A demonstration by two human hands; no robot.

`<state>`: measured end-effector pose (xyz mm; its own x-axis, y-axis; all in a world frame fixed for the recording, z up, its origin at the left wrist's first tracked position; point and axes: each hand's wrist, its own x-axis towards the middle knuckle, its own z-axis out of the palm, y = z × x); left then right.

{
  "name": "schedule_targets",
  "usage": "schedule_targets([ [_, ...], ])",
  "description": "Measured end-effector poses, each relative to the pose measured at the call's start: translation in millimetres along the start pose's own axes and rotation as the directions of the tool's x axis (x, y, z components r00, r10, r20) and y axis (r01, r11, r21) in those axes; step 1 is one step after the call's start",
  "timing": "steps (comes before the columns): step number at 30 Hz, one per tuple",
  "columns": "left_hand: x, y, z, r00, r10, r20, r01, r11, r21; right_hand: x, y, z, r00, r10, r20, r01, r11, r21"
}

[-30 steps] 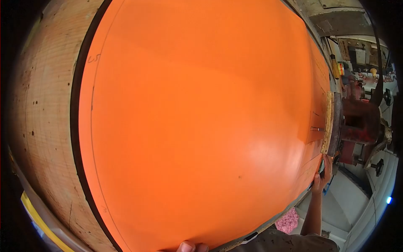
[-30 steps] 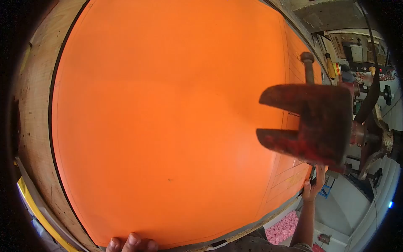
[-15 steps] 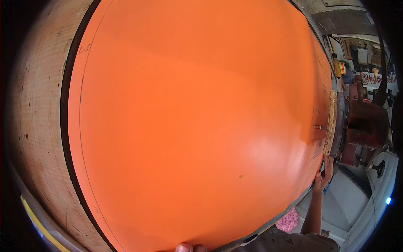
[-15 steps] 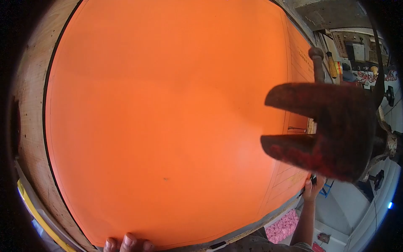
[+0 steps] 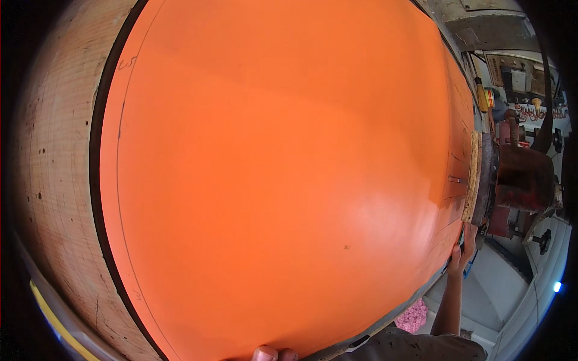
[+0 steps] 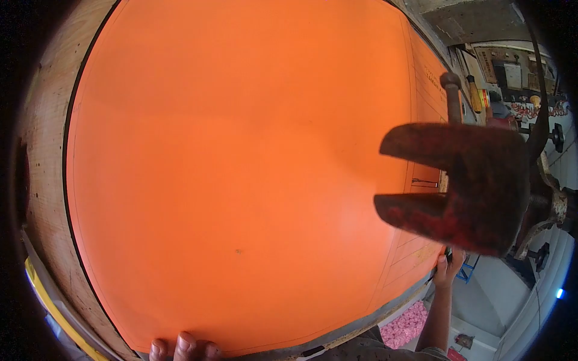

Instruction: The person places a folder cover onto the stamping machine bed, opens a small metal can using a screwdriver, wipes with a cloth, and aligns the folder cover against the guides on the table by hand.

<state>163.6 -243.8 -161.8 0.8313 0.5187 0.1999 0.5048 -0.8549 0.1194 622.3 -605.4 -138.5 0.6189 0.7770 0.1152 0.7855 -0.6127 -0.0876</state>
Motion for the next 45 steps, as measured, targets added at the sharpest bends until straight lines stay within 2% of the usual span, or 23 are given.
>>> schedule_targets([
  [1, 4.3, 4.5, 11.9, 0.988, -0.069, -0.138, 0.070, 0.998, 0.006, 0.1, 0.2, 0.9, 1.000, -0.007, -0.004, 0.007, 1.000, 0.001],
  [3, 13.3, 18.9, 45.7, 0.894, -0.194, -0.405, 0.207, 0.978, -0.010, 0.5, -0.2, 1.7, 1.000, -0.015, -0.002, 0.015, 1.000, 0.007],
  [6, 14.3, 19.5, 41.8, 0.907, -0.197, -0.371, 0.219, 0.976, 0.017, 0.3, 0.8, 0.8, 1.000, -0.019, 0.010, 0.019, 1.000, 0.009],
  [7, 13.3, 17.8, 28.0, 0.955, -0.196, -0.224, 0.194, 0.981, -0.029, -3.7, 4.7, 1.1, 1.000, -0.021, 0.004, 0.021, 1.000, 0.003],
  [9, 7.9, 13.4, -9.0, 0.986, -0.151, 0.076, 0.160, 0.979, -0.127, -5.8, 13.2, 4.2, 0.998, -0.055, -0.022, 0.055, 0.999, 0.001],
  [12, 7.8, 15.2, -6.1, 0.984, -0.168, 0.066, 0.177, 0.971, -0.161, -4.5, 16.7, 9.8, 0.991, -0.117, -0.059, 0.119, 0.993, 0.024],
  [15, 10.8, 18.8, -4.3, 0.978, -0.204, 0.051, 0.210, 0.958, -0.197, 1.3, 0.7, 3.0, 0.999, -0.004, 0.044, 0.004, 1.000, 0.011],
  [18, 14.4, 23.6, -4.7, 0.964, -0.261, 0.050, 0.265, 0.939, -0.217, 5.8, -2.8, 4.0, 0.999, -0.029, 0.044, 0.029, 0.999, 0.019],
  [24, 15.5, 21.8, -1.6, 0.969, -0.244, 0.024, 0.245, 0.952, -0.185, 7.9, -7.5, 4.4, 0.998, 0.001, 0.062, -0.003, 0.999, 0.042],
  [27, 14.8, 20.8, -6.2, 0.969, -0.234, 0.078, 0.244, 0.954, -0.175, 6.1, -4.5, 3.8, 0.997, 0.006, 0.073, -0.010, 0.999, 0.047],
  [36, 9.6, 17.7, -10.1, 0.978, -0.185, 0.101, 0.199, 0.967, -0.159, -9.8, 23.5, 5.3, 0.998, -0.057, 0.026, 0.056, 0.998, 0.030],
  [39, 5.4, 1.1, -0.4, 0.999, -0.010, 0.034, 0.010, 1.000, -0.003, -27.4, 55.1, 6.4, 0.988, -0.144, -0.059, 0.143, 0.990, -0.021],
  [42, 1.4, -6.3, -10.2, 0.988, 0.080, 0.135, -0.091, 0.993, 0.076, -5.7, 17.3, 1.5, 0.988, -0.152, 0.027, 0.149, 0.985, 0.087],
  [45, 0.5, -15.4, -0.6, 0.986, 0.160, 0.052, -0.164, 0.982, 0.095, -34.9, 58.5, 1.8, 0.993, -0.104, -0.052, 0.102, 0.994, -0.026],
])
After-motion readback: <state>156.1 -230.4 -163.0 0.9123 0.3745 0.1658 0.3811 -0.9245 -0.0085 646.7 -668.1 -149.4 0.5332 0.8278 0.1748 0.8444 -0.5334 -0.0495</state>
